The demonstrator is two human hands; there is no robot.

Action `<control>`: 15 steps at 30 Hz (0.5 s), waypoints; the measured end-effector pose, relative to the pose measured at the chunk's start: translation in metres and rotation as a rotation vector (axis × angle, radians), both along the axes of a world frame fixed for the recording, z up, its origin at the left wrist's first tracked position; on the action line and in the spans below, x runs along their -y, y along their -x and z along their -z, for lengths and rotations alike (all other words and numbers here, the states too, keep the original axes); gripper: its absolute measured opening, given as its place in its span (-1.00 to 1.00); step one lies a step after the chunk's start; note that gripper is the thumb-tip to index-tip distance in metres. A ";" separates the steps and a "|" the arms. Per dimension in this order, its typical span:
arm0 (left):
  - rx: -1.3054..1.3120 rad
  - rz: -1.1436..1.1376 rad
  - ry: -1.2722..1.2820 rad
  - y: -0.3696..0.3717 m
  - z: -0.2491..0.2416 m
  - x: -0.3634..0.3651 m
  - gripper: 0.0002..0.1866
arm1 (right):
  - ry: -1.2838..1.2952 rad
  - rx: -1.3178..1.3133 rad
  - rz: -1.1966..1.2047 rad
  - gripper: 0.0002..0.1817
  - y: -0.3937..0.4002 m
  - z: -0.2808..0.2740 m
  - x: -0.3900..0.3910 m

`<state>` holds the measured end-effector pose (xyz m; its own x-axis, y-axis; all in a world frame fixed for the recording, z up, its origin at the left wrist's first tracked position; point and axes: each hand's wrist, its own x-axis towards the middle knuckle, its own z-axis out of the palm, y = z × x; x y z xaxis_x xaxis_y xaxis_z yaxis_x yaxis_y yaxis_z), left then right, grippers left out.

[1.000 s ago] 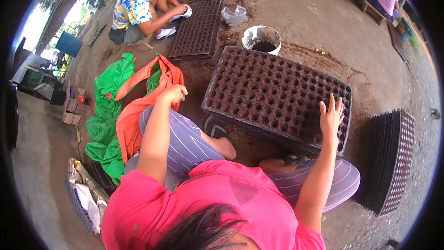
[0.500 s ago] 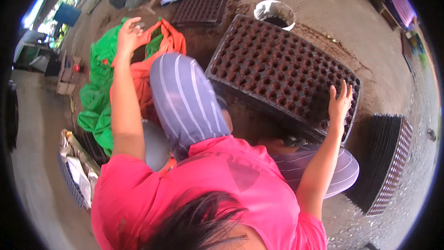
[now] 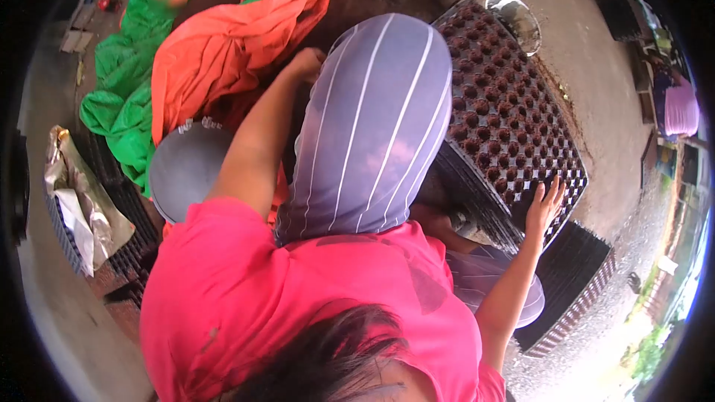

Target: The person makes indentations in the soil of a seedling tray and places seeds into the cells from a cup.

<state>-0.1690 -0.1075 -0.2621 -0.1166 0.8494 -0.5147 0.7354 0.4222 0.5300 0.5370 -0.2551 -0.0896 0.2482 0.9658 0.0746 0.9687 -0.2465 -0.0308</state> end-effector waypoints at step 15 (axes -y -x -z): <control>-0.367 0.300 0.109 -0.088 -0.066 0.180 -0.07 | -0.320 -0.358 0.102 -0.58 0.061 -0.065 -0.056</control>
